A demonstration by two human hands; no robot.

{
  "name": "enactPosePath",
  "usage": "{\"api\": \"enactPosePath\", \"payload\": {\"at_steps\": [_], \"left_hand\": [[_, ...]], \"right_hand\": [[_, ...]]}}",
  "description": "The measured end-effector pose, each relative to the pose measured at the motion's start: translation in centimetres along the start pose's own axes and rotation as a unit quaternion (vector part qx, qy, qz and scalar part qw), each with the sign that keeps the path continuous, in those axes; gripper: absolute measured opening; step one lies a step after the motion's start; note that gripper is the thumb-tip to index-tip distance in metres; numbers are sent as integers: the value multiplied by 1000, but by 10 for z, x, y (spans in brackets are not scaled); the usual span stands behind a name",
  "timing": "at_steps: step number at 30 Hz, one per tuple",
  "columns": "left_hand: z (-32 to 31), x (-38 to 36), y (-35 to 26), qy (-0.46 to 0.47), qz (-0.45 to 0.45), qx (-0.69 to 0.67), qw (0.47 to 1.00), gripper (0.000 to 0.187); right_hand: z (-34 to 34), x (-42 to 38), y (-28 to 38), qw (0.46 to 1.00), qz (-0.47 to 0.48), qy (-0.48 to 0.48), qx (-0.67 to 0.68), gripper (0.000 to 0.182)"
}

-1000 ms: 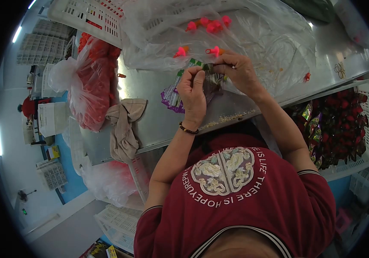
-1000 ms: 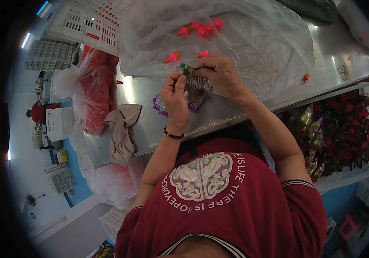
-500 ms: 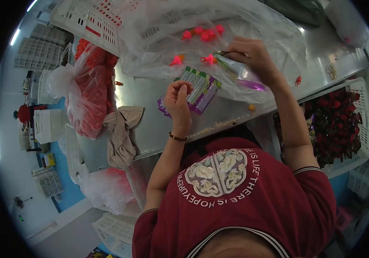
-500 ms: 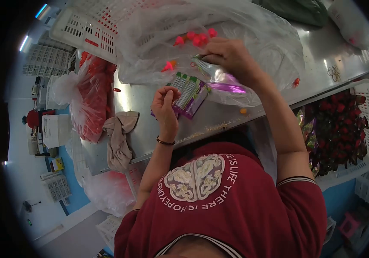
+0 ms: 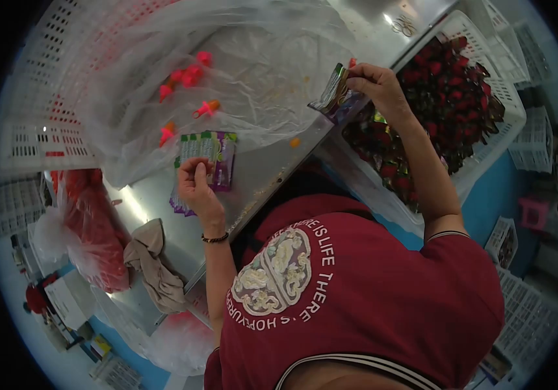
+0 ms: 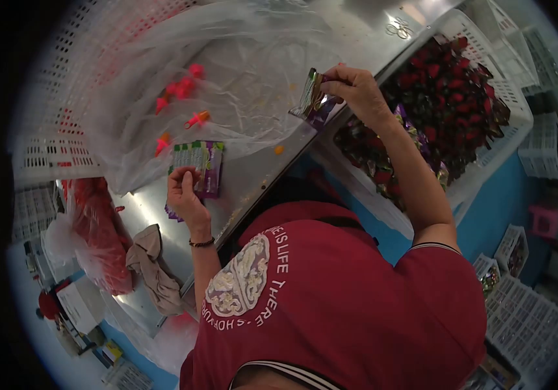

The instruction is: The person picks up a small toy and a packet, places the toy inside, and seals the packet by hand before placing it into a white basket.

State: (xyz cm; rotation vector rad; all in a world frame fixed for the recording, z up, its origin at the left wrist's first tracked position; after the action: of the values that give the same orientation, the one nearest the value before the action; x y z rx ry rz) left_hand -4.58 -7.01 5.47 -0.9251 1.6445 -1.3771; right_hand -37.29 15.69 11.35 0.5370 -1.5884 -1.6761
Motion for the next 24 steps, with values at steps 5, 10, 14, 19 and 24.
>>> {"api": "enactPosePath", "payload": {"at_steps": [5,10,14,19,24], "left_hand": [[2,-1,17,6,21,-6,1000,9],[-1,-11,3,-12,-77,175,982,8],[-1,-16,0,-13,-120,270,955,12],[-28,-24,-5,33,-249,525,813,23],[-37,-22,-4,36,-217,558,800,30]], "right_hand": [[128,-54,42,890,117,-164,-409,12],[157,-109,0,742,146,-138,-640,8],[130,-146,-90,702,123,-24,-701,9],[117,-156,-78,736,119,-52,-664,12],[107,-126,-26,756,162,-107,-625,16]]}}
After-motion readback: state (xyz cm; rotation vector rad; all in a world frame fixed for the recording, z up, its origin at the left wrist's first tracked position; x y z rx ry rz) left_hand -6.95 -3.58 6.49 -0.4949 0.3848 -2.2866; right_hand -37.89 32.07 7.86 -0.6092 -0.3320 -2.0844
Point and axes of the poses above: each hand's wrist, its own x-axis towards the middle knuckle, its own z-axis out of the back of the hand, y = z × x, the point moved 9 cm from there along x, towards the middle knuckle, and after that the axes turned 9 degrees about z, right-handed, at the moved point
